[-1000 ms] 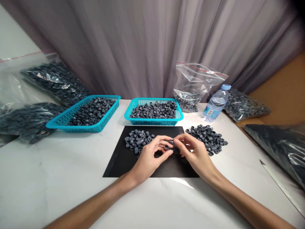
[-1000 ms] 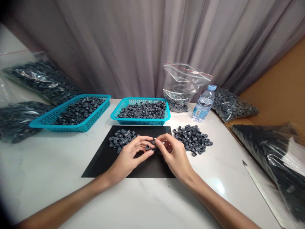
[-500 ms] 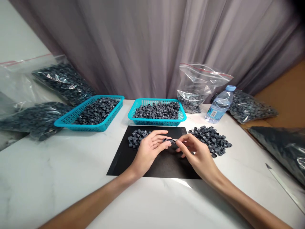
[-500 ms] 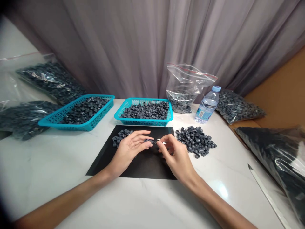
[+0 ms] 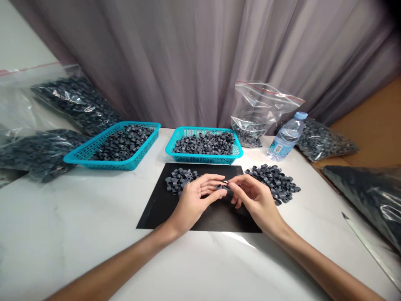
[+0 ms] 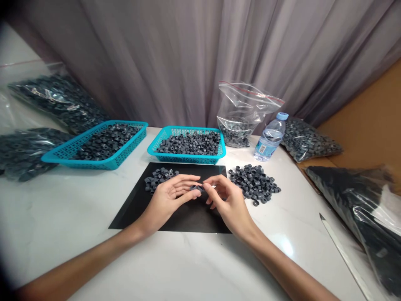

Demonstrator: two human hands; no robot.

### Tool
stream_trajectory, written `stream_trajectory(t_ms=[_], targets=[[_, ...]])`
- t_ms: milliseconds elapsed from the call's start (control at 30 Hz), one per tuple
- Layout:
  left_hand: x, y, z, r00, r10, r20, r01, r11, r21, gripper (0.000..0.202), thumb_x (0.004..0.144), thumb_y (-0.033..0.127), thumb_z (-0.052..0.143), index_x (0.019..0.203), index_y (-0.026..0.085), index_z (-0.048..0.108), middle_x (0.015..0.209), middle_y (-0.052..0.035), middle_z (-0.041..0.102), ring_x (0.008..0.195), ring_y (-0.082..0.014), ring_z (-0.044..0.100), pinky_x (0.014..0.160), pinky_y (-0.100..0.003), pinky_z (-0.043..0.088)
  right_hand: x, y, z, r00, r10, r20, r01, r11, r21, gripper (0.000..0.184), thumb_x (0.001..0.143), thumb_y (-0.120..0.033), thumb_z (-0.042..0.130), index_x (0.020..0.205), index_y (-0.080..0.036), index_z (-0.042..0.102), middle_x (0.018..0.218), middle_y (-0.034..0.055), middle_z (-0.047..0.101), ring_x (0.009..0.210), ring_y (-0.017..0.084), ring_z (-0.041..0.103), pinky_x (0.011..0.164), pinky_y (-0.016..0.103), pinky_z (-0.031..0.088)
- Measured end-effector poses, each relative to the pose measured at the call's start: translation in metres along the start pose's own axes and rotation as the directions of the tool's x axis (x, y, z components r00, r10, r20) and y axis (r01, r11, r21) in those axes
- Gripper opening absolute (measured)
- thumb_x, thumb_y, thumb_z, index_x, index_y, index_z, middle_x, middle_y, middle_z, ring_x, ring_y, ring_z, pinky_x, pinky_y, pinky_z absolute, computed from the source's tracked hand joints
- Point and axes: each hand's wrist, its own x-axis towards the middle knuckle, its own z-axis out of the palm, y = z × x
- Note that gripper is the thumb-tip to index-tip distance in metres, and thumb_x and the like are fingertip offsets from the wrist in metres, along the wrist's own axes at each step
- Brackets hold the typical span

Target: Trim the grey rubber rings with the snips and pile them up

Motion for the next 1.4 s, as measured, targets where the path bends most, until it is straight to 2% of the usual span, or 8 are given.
stream_trajectory(t_ms=[100, 233, 433, 600, 833, 967, 1167, 1400], targets=[[-0.002, 0.0, 0.0, 0.997, 0.079, -0.003, -0.078, 0.985, 0.155, 0.028, 0.087, 0.03, 0.074, 0.114, 0.022, 0.069, 0.103, -0.0021, 0.078, 0.098, -0.0184, 0.074, 0.091, -0.03, 0.06, 0.002, 0.002, 0.001, 0.999, 0.035, 0.015, -0.036, 0.997, 0.071, 0.031, 0.089, -0.048, 0.07, 0.097, -0.019, 0.066, 0.075, 0.0003, 0.066, 0.056, 0.012, 0.061, 0.051, 0.025, 0.052], [-0.006, -0.003, -0.002, 0.964, 0.262, 0.038, -0.254, 0.88, 0.401, 0.025, 0.092, 0.027, 0.07, 0.117, 0.025, 0.069, 0.109, -0.0004, 0.077, 0.088, -0.0147, 0.074, 0.087, -0.027, 0.06, 0.003, 0.0, 0.0, 0.99, 0.132, 0.043, -0.138, 0.975, 0.177, 0.034, 0.085, -0.047, 0.074, 0.099, -0.017, 0.068, 0.066, -0.0011, 0.065, 0.052, 0.012, 0.059, 0.047, 0.024, 0.051], [-0.01, -0.011, -0.005, 0.916, 0.383, 0.118, -0.384, 0.756, 0.529, 0.026, 0.094, 0.018, 0.065, 0.12, 0.023, 0.065, 0.118, 0.001, 0.075, 0.099, -0.0136, 0.073, 0.096, -0.024, 0.058, 0.003, -0.002, 0.001, 0.982, 0.181, 0.059, -0.189, 0.96, 0.206, 0.033, 0.085, -0.046, 0.075, 0.096, -0.016, 0.068, 0.058, -0.0018, 0.064, 0.049, 0.011, 0.059, 0.047, 0.021, 0.05], [-0.01, -0.011, -0.006, 0.881, 0.453, 0.136, -0.443, 0.692, 0.57, 0.025, 0.093, 0.016, 0.066, 0.117, 0.022, 0.065, 0.113, 0.0009, 0.075, 0.096, -0.0133, 0.074, 0.094, -0.022, 0.058, 0.004, -0.002, 0.002, 0.984, 0.175, 0.041, -0.18, 0.959, 0.217, 0.035, 0.084, -0.048, 0.075, 0.092, -0.016, 0.065, 0.06, -0.0017, 0.064, 0.049, 0.012, 0.062, 0.045, 0.021, 0.05], [-0.007, -0.006, -0.007, 0.866, 0.492, 0.084, -0.446, 0.686, 0.575, 0.025, 0.092, 0.015, 0.068, 0.117, 0.021, 0.065, 0.107, 0.0006, 0.075, 0.087, -0.0113, 0.074, 0.086, -0.02, 0.059, 0.003, -0.005, 0.001, 0.994, 0.102, 0.026, -0.106, 0.963, 0.25, 0.03, 0.087, -0.046, 0.072, 0.089, -0.017, 0.062, 0.085, 0.0025, 0.068, 0.055, 0.011, 0.065, 0.045, 0.021, 0.051], [-0.006, -0.008, -0.007, 0.858, 0.508, 0.075, -0.451, 0.677, 0.581, 0.025, 0.092, 0.016, 0.069, 0.116, 0.021, 0.065, 0.105, -0.0002, 0.075, 0.086, -0.0121, 0.073, 0.084, -0.022, 0.059, 0.002, -0.004, 0.003, 0.998, 0.065, 0.027, -0.07, 0.97, 0.233, 0.028, 0.088, -0.044, 0.073, 0.088, -0.018, 0.062, 0.079, -0.0002, 0.062, 0.056, 0.011, 0.064, 0.046, 0.021, 0.05], [-0.007, -0.008, -0.007, 0.846, 0.516, 0.138, -0.494, 0.658, 0.568, 0.024, 0.094, 0.014, 0.066, 0.117, 0.02, 0.065, 0.106, -0.0016, 0.073, 0.093, -0.0132, 0.071, 0.089, -0.024, 0.057, 0.0, -0.001, 0.003, 0.997, 0.051, 0.05, -0.059, 0.983, 0.175, 0.027, 0.09, -0.043, 0.071, 0.092, -0.018, 0.063, 0.078, -0.0006, 0.063, 0.052, 0.01, 0.063, 0.045, 0.021, 0.049], [-0.008, -0.01, -0.007, 0.865, 0.483, 0.136, -0.474, 0.696, 0.539, 0.025, 0.094, 0.016, 0.066, 0.118, 0.021, 0.064, 0.107, -0.0005, 0.072, 0.095, -0.0129, 0.069, 0.091, -0.023, 0.054, -0.001, 0.0, 0.003, 0.998, 0.036, 0.055, -0.045, 0.986, 0.16, 0.025, 0.09, -0.042, 0.071, 0.096, -0.019, 0.064, 0.081, 0.0001, 0.064, 0.056, 0.011, 0.064, 0.047, 0.022, 0.05]])
